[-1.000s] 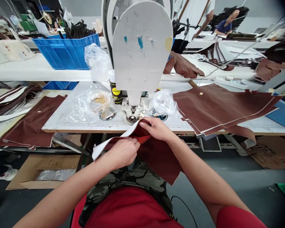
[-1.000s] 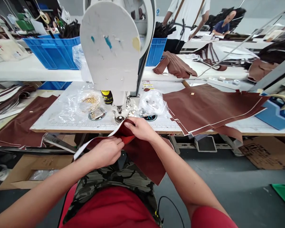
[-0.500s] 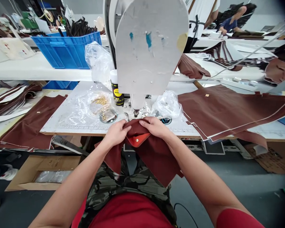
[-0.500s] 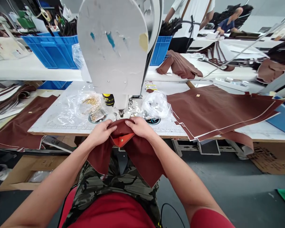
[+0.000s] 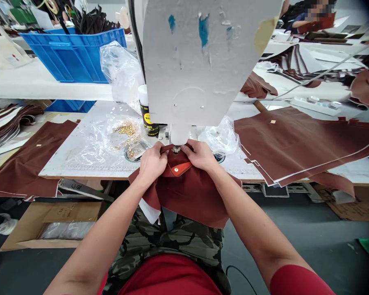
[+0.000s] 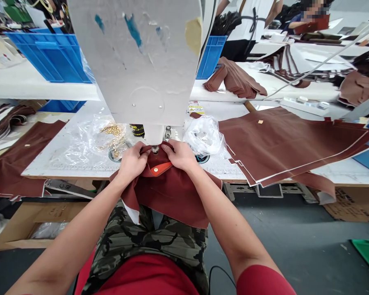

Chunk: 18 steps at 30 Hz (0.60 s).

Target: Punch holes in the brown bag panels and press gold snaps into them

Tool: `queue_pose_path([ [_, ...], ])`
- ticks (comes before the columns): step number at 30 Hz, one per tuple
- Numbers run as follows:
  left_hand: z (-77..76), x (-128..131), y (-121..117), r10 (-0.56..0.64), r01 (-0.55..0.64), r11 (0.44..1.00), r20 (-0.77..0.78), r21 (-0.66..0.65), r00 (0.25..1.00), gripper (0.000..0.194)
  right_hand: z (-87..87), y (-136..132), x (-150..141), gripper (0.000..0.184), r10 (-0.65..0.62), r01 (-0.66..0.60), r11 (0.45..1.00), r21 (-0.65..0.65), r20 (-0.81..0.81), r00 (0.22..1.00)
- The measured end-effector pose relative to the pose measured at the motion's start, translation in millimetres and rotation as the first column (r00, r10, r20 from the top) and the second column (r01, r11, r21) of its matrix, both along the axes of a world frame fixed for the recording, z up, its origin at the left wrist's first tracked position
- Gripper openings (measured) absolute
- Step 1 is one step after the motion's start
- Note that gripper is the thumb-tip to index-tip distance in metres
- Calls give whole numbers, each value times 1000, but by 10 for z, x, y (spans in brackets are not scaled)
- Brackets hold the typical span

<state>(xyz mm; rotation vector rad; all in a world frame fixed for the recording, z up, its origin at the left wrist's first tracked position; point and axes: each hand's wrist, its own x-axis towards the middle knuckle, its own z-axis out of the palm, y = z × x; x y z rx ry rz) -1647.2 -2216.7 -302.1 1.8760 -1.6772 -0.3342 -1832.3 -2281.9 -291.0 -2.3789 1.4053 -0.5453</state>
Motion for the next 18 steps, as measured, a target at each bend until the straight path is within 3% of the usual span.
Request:
queue_pose_path([
  [5,-106,-24,-40,36,-35,999,111,-5,993,16,-68,46,39,39,-111,86,991,-107,-252,961],
  [9,-164,-19,-35,36,-37,999,138,4,990,16,-88,111,66,47,-124,69,985,-158,-376,918],
  [15,-179,-22,-125,6,-7,1000,66,21,998,14,-117,130,124,42,-147,91,982,-167,-361,921],
  [18,-87,-27,2,-5,5,1000,-6,31,1000,13,-7,160,-10,36,-78,56,993,-105,-221,972],
])
